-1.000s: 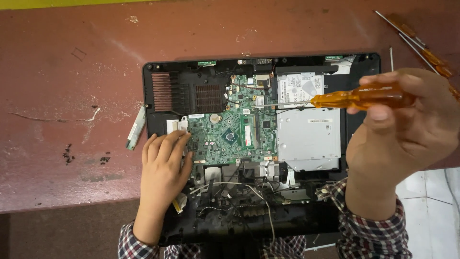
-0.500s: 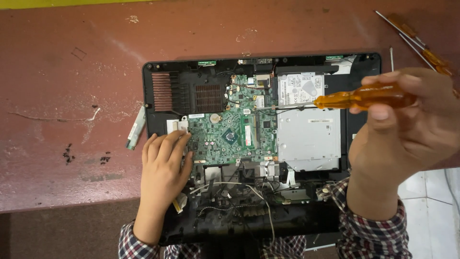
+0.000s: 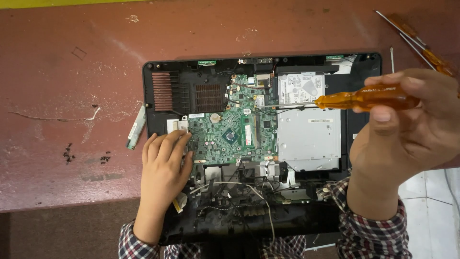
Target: Disassembling a laptop by removing screws with a screwdriver and extracting RAM modules from the motherboard.
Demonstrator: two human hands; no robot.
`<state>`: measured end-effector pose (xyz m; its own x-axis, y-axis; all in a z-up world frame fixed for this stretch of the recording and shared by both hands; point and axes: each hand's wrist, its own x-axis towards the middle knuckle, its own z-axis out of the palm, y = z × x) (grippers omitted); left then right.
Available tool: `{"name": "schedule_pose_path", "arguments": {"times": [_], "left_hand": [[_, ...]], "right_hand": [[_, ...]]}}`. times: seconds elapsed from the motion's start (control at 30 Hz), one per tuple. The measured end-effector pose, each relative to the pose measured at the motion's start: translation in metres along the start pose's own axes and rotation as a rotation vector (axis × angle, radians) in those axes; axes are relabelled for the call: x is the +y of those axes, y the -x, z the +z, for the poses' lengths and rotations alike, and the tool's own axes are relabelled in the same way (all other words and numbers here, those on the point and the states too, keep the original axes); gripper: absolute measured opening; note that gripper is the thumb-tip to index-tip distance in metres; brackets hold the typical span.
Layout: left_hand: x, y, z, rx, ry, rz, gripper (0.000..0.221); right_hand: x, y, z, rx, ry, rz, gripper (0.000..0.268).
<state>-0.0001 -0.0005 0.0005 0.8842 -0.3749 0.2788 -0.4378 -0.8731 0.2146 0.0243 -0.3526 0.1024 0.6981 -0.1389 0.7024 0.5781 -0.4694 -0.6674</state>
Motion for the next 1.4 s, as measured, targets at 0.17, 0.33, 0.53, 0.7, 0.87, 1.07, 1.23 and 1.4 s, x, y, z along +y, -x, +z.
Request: {"name": "schedule_pose_path", "arguments": {"times": [0.17,0.33,0.53,0.7,0.87,1.07,1.23,1.4], "left_hand": [[-0.0004,0.0000,0.0001,-0.001,0.005,0.003,0.034],[-0.0007,0.0002,0.0007,0.000,0.000,0.002,0.035],[-0.0005,0.0001,0.0009,0.004,0.007,0.002,0.034],[0.0000,0.0002,0.0000,0.003,0.003,0.002,0.034],[-0.0003,0.0005,0.0007,0.005,0.009,0.002,0.035],[-0.0001,0.0004,0.0001,0.005,0.009,0.001,0.034],[0.0004,-0.0002,-0.0007,0.004,0.007,0.004,0.034],[0.0005,-0.0002,-0.0006,0.002,0.005,-0.001,0.034]], "right_hand": [[0.0006,-0.0004,0.0023,0.003,-0.014,0.007,0.025],[0.0050,-0.0010,0.0050,0.016,-0.039,-0.021,0.024],[0.0040,-0.0003,0.0043,0.002,-0.028,0.002,0.025],[0.0022,0.0008,0.0047,0.015,-0.029,0.000,0.026],[0.0027,0.0001,-0.0005,-0.014,0.038,-0.054,0.028],[0.0046,0.0012,-0.0043,-0.040,0.041,-0.062,0.026],[0.0039,-0.0002,0.0024,0.006,-0.020,-0.027,0.026],[0.0060,-0.0007,0.0014,-0.016,-0.022,-0.020,0.024]]}}
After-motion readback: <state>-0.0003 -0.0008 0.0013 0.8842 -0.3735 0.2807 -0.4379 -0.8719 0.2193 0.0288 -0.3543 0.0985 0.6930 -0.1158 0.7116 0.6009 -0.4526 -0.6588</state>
